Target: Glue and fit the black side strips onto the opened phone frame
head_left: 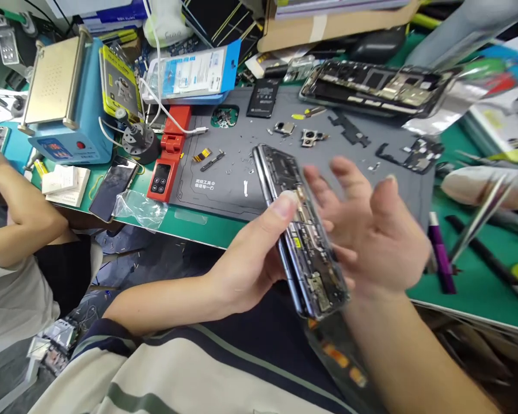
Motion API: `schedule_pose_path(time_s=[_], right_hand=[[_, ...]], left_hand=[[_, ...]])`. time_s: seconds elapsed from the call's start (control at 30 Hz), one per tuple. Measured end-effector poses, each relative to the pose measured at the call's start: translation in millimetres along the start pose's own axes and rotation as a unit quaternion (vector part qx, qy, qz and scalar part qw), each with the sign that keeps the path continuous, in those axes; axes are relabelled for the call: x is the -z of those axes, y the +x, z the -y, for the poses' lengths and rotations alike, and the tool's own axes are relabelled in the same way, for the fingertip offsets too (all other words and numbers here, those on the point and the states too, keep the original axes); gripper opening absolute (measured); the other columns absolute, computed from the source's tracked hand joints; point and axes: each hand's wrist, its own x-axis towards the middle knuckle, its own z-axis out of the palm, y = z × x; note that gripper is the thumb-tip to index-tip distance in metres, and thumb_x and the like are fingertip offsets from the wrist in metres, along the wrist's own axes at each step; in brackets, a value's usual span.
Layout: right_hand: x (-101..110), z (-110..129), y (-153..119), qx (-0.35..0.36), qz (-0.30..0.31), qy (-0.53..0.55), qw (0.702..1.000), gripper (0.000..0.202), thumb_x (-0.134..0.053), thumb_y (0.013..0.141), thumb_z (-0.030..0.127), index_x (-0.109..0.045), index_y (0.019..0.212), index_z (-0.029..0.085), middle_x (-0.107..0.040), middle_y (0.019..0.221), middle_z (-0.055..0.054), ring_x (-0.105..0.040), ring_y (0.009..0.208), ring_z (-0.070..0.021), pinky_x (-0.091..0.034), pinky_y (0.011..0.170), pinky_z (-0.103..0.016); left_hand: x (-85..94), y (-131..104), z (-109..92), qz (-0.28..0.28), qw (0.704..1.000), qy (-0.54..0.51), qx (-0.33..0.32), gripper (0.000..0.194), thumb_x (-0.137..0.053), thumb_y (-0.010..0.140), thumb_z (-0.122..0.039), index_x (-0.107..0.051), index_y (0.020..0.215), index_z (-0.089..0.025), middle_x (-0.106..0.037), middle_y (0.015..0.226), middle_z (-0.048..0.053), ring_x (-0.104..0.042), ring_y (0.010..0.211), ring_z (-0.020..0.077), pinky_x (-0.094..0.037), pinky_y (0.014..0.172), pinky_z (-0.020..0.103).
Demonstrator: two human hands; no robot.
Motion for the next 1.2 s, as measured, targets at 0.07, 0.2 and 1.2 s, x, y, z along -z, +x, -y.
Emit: schedule_pose_path(time_s=[0.07, 0.2, 1.2], right_hand=[[9, 5, -11, 0.045, -0.039, 0.037, 0.998, 0.020, -0.071, 0.099, 0.043, -0.076, 0.112, 0.029, -0.070, 0.103, -0.006, -0.072, 0.093, -0.0206, -0.063, 0.082, -0.038], [24, 23, -42, 0.168, -0.071, 0.024, 0.983, 0.034, -0.083, 0.070, 0.014, -0.076, 0.101, 0.024, -0.064, 0.086, -0.002, -0.063, 0.078, -0.0195, -0.059, 0.075, -0.037], [32, 27, -65, 0.265, 0.021, -0.241, 0.934, 0.022, -0.081, 0.088, 0.008, -0.065, 0.088, 0.023, -0.079, 0.095, -0.001, -0.081, 0.084, -0.0206, -0.068, 0.075, -0.032]], left_hand=[[-4.6, -1, -4, -0.063, 0.997, 0.024, -0.032, 0.076, -0.080, 0.081, -0.088, -0.074, 0.114, -0.020, -0.081, 0.104, 0.010, -0.082, 0.114, 0.0401, -0.066, 0.104, 0.060], [-12.4, 2, -9, -0.173, 0.982, 0.038, -0.066, 0.072, -0.092, 0.072, -0.080, -0.069, 0.106, -0.021, -0.075, 0.102, 0.009, -0.079, 0.116, 0.0385, -0.070, 0.089, 0.047], [-14.4, 21, -8, -0.260, 0.951, 0.047, -0.161, 0.038, -0.095, 0.087, -0.044, -0.067, 0.099, -0.020, -0.061, 0.103, 0.001, -0.071, 0.106, 0.0193, -0.069, 0.079, 0.029]])
